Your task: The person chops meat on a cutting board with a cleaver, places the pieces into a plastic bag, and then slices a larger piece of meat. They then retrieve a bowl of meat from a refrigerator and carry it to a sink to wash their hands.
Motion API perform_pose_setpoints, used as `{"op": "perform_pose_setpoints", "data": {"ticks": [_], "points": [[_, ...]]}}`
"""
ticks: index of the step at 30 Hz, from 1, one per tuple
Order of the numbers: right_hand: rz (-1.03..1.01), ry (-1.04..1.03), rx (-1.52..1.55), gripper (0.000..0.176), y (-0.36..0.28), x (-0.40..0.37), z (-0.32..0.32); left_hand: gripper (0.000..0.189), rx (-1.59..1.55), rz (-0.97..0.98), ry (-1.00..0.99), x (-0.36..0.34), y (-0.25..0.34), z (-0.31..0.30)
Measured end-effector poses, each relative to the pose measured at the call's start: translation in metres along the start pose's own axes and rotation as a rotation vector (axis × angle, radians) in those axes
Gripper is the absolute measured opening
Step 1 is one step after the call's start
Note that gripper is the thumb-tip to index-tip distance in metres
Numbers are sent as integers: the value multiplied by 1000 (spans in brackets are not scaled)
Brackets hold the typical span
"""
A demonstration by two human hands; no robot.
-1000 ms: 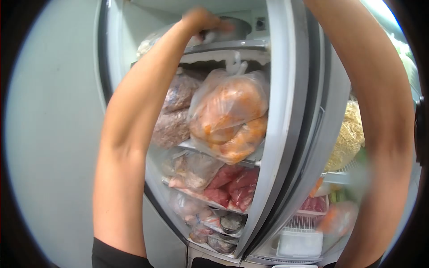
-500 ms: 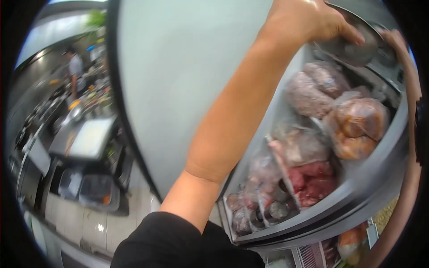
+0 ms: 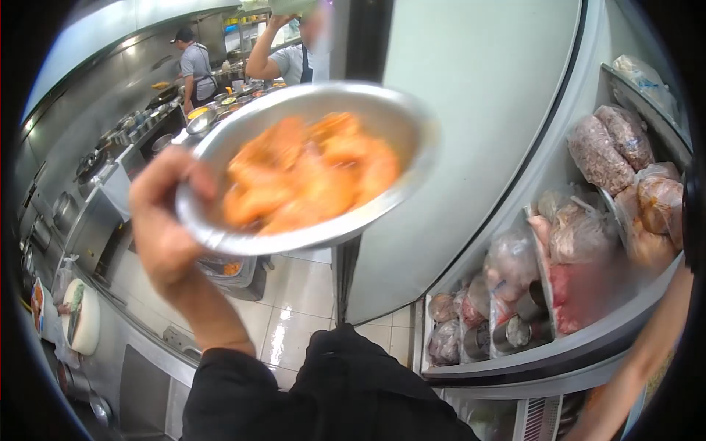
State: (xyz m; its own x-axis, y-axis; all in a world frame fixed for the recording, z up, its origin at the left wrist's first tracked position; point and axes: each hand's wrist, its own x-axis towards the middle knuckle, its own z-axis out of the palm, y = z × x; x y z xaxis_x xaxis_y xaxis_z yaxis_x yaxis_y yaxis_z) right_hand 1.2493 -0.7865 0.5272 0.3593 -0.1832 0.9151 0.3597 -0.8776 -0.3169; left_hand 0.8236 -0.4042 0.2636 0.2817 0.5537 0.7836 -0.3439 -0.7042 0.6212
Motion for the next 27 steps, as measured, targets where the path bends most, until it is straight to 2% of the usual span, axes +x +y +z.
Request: {"op": "perform_pose_setpoints", "data": {"ticks": [1,2,3,4,5,6,7,8,9,11,12,13,14,17,18,20,21,23,27], "points": [[-176,178,213,57,-13,-40,-9,40,118,-4,15,-9,-9,-22],[-302,238,371,50,-23,-79,-15,41,235,-6,33,-18,-17,-41],[-395,175,582,43,-36,-124,-18,42,267,-62,35,-27,-23,-57],[-451,8,856,36,-49,-177,-18,44,299,-118,42,-35,-31,-69],[-494,-312,1236,29,-59,-232,-20,44,358,-61,46,-40,-40,-78],[-564,-792,1619,23,-81,-284,-14,42,336,-95,63,-44,-45,-81],[-673,-1360,1814,18,-109,-326,0,41,371,-112,85,-47,-53,-86],[-440,-1327,1736,20,-153,-368,-28,40,409,-124,114,-51,-64,-95],[-618,-1478,1688,19,-180,-395,-20,38,445,-147,111,-56,-76,-107],[-511,-1729,1613,22,-223,-461,1,37,450,-134,109,-61,-103,-122],[-208,-1946,1582,31,-236,-496,15,37,439,-120,108,-61,-116,-127],[-33,-2056,1338,33,-250,-522,31,37,497,-123,85,-62,-127,-132],[132,-2060,1213,37,-258,-552,50,36,558,-127,62,-62,-139,-135],[313,-1700,897,45,-250,-638,106,36,674,-126,18,-62,-173,-152],[311,-1723,882,45,-248,-657,113,36,684,-137,10,-62,-183,-156],[201,-1163,608,47,-238,-687,117,36,698,-144,6,-66,-207,-166],[198,-1173,603,47,-234,-690,115,36,685,-111,-36,-71,-217,-175],[555,-1195,447,46,-225,-695,113,37,665,-98,-72,-79,-240,-188],[689,-1134,358,45,-195,-708,95,39,680,-143,-43,-83,-275,-181]]}}
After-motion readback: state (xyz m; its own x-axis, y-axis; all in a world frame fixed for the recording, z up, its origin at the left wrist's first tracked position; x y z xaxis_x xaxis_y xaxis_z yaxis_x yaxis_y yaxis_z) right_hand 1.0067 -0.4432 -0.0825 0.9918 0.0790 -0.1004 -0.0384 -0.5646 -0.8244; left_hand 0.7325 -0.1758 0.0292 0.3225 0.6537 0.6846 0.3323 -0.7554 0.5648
